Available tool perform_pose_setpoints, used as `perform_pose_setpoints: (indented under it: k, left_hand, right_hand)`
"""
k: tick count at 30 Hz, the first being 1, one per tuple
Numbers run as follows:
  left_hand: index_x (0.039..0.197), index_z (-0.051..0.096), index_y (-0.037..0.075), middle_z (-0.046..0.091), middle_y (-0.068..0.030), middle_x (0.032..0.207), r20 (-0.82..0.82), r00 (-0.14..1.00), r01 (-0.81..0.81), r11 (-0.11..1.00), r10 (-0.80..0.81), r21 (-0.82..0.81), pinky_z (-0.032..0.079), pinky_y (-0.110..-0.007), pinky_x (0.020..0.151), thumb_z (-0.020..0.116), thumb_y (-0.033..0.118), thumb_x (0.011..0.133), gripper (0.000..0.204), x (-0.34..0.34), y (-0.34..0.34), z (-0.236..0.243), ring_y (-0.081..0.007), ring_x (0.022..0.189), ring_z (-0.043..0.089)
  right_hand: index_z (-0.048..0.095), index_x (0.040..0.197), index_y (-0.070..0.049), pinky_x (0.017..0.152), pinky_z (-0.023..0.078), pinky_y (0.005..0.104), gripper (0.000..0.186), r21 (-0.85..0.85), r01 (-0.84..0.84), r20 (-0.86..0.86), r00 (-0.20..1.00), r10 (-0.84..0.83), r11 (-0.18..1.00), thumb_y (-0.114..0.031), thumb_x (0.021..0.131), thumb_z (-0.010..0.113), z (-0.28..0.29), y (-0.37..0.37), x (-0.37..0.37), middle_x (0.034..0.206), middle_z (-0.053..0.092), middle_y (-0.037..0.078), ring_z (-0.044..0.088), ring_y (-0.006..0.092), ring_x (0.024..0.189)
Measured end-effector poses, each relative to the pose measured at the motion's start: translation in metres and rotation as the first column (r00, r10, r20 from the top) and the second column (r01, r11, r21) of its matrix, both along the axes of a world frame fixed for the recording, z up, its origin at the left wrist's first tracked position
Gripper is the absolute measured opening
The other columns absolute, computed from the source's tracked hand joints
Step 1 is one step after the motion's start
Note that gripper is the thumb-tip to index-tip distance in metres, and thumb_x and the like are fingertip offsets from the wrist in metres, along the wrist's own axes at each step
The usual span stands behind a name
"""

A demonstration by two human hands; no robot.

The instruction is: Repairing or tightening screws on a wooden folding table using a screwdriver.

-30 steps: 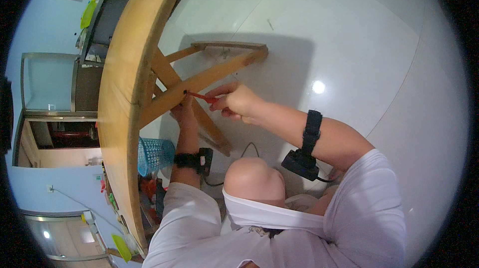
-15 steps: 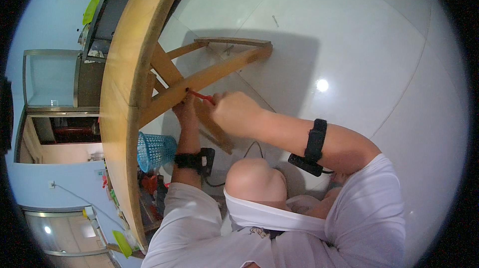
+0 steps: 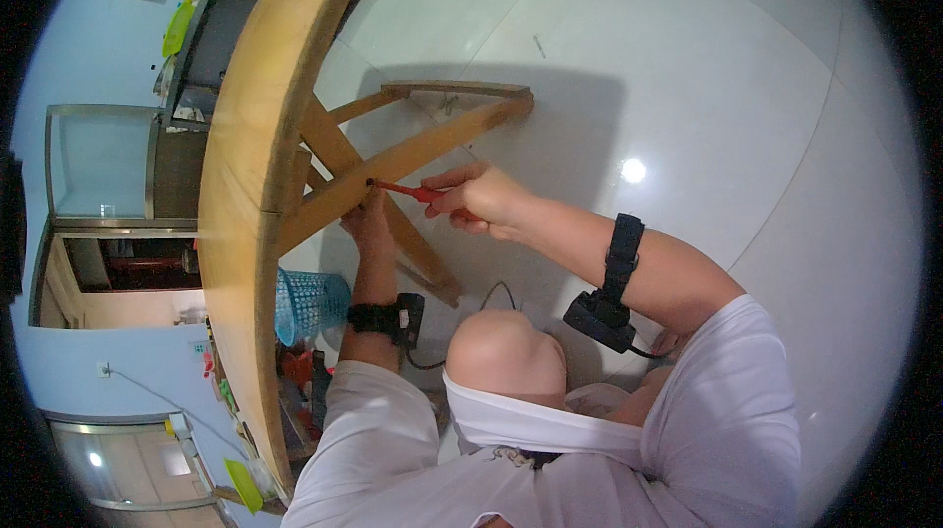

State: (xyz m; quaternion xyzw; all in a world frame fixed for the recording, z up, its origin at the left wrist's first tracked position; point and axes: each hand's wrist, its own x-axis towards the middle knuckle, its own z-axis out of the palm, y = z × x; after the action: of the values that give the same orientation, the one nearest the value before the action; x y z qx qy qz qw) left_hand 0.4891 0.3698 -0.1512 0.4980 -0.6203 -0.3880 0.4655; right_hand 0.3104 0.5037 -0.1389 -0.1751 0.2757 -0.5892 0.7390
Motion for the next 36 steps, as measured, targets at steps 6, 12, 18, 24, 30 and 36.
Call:
perform_pose_setpoints:
  k: [6, 12, 18, 24, 30, 36]
  left_hand:
    - [0.118, 0.037, -0.001, 0.043, -0.0120, 0.117, 0.004, 0.996, 0.086, 0.996, -0.086, -0.003, 0.036, -0.032, 0.088, 0.070, 0.017, 0.070, 0.062, -0.001, 0.004, 0.003, -0.0236, 0.104, 0.043]
    - [0.117, 0.037, -0.001, 0.045, -0.0114, 0.115, 0.017, 0.999, 0.048, 0.999, -0.048, -0.013, 0.035, -0.031, 0.088, 0.070, 0.013, 0.069, 0.061, 0.001, 0.000, 0.000, -0.0227, 0.102, 0.044]
    - [0.118, 0.035, 0.002, 0.043, -0.0107, 0.115, -0.062, 0.998, 0.030, 0.999, -0.029, 0.013, 0.035, -0.033, 0.090, 0.070, 0.010, 0.069, 0.061, 0.003, 0.007, 0.000, -0.0222, 0.105, 0.042]
    - [0.119, 0.033, 0.003, 0.041, -0.0112, 0.117, -0.048, 0.998, 0.034, 0.999, -0.033, 0.031, 0.035, -0.035, 0.091, 0.069, 0.007, 0.068, 0.063, -0.007, 0.014, 0.011, -0.0242, 0.107, 0.041]
    - [0.118, 0.035, 0.002, 0.042, -0.0110, 0.115, -0.038, 0.999, 0.034, 0.993, -0.039, -0.112, 0.036, -0.035, 0.088, 0.071, 0.008, 0.066, 0.063, -0.005, 0.006, 0.015, -0.0243, 0.104, 0.043]
    - [0.116, 0.039, 0.003, 0.046, -0.0084, 0.110, 0.000, 0.995, 0.101, 0.995, -0.101, -0.016, 0.037, -0.035, 0.085, 0.069, 0.011, 0.066, 0.059, -0.004, 0.005, 0.014, -0.0223, 0.100, 0.045]
  right_hand:
    - [0.051, 0.105, 0.005, 0.037, 0.039, 0.0256, 0.043, -0.784, -0.024, -0.617, 0.152, -0.773, 0.621, 0.004, 0.062, 0.056, -0.007, 0.002, 0.020, 0.080, 0.056, 0.015, 0.050, 0.0151, 0.053]
    - [0.049, 0.107, 0.003, 0.054, 0.047, 0.0347, 0.043, -0.501, -0.337, -0.727, -0.335, -0.599, 0.797, -0.005, 0.065, 0.055, 0.013, 0.020, 0.020, 0.080, 0.053, 0.012, 0.055, 0.0253, 0.066]
    - [0.053, 0.106, 0.000, 0.057, 0.046, 0.0336, 0.043, -0.560, -0.144, -0.828, 0.107, -0.550, 0.816, 0.002, 0.063, 0.054, 0.009, 0.012, 0.019, 0.081, 0.057, 0.014, 0.058, 0.0239, 0.069]
    - [0.053, 0.108, 0.001, 0.044, 0.039, 0.0250, 0.037, -0.227, 0.060, -0.625, 0.757, -0.192, 0.972, 0.002, 0.071, 0.052, 0.010, 0.005, 0.007, 0.080, 0.059, 0.012, 0.050, 0.0139, 0.053]
    - [0.047, 0.112, 0.005, 0.032, 0.026, 0.0179, 0.037, 0.042, 0.005, 0.014, 1.000, -0.005, 0.999, 0.000, 0.075, 0.052, 0.012, 0.006, 0.004, 0.081, 0.057, 0.018, 0.040, 0.0082, 0.044]
    - [0.048, 0.112, 0.001, 0.036, 0.036, 0.0227, 0.036, -0.058, 0.002, -0.464, 0.885, -0.029, 0.998, -0.004, 0.076, 0.052, 0.022, 0.005, -0.007, 0.078, 0.059, 0.014, 0.046, 0.0099, 0.044]
